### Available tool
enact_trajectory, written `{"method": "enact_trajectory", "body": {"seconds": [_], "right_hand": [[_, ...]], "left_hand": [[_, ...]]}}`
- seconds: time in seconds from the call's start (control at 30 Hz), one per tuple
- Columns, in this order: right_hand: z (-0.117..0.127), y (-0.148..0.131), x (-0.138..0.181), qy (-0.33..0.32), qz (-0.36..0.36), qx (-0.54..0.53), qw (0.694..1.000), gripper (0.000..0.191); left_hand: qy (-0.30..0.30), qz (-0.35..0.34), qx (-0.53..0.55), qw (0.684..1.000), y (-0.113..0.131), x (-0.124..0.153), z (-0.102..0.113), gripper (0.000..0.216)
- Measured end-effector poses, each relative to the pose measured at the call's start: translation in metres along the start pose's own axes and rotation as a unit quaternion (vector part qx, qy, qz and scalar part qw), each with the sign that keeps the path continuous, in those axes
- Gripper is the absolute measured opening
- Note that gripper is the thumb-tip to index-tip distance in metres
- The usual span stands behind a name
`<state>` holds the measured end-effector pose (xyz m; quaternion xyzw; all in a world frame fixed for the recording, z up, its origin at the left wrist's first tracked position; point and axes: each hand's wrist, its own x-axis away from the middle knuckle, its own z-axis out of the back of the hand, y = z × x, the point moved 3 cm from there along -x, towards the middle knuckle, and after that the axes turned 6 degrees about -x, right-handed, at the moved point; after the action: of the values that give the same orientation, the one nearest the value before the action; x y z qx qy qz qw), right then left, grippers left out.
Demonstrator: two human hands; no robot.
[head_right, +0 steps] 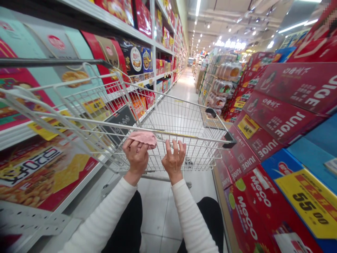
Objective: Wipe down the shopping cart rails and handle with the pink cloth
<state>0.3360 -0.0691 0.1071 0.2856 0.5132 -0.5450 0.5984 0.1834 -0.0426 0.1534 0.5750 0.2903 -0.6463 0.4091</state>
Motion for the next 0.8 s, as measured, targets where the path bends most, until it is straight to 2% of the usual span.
{"method": "enact_trajectory", "body": {"seconds": [0.1,0.17,0.3,0.4,0.47,0.53,0.67,0.73,0.8], "right_hand": [[-0.002,0.002,-0.001,-0.011,0.005,-0.009,1.0,0.075],[-0.001,0.001,-0.004,-0.011,0.02,-0.004,1.0,0.074],[0.003,0.0,-0.009,-0.002,0.048,0.017,0.999,0.07],[0.003,0.0,-0.009,-0.011,0.044,0.015,0.999,0.07],[0.003,0.0,-0.008,-0.012,0.034,0.003,0.999,0.072],[0.003,0.0,-0.008,-0.003,0.033,-0.003,0.999,0.074],[0.003,0.0,-0.006,0.014,0.037,0.005,0.999,0.074],[0.003,0.001,-0.005,0.011,0.033,0.007,0.999,0.074],[0.004,0.002,-0.004,0.005,0.028,0.013,1.0,0.074]], "left_hand": [[0.014,0.027,-0.007,1.0,-0.001,-0.029,0.0,0.022],[0.007,0.017,-0.003,1.0,-0.001,-0.033,-0.005,0.021],[-0.015,-0.032,0.002,0.999,-0.005,0.0,-0.01,0.016],[-0.056,-0.045,0.012,0.997,-0.011,0.027,-0.007,0.017],[-0.061,-0.027,0.043,0.997,-0.014,0.027,-0.003,0.016],[-0.048,0.003,0.071,0.996,-0.015,0.014,0.0,0.014],[-0.047,0.024,0.047,0.997,-0.014,-0.008,-0.01,0.019],[-0.058,-0.006,0.023,0.998,-0.013,0.002,-0.016,0.019],[-0.058,-0.056,0.005,0.997,-0.011,0.026,-0.018,0.016]]}}
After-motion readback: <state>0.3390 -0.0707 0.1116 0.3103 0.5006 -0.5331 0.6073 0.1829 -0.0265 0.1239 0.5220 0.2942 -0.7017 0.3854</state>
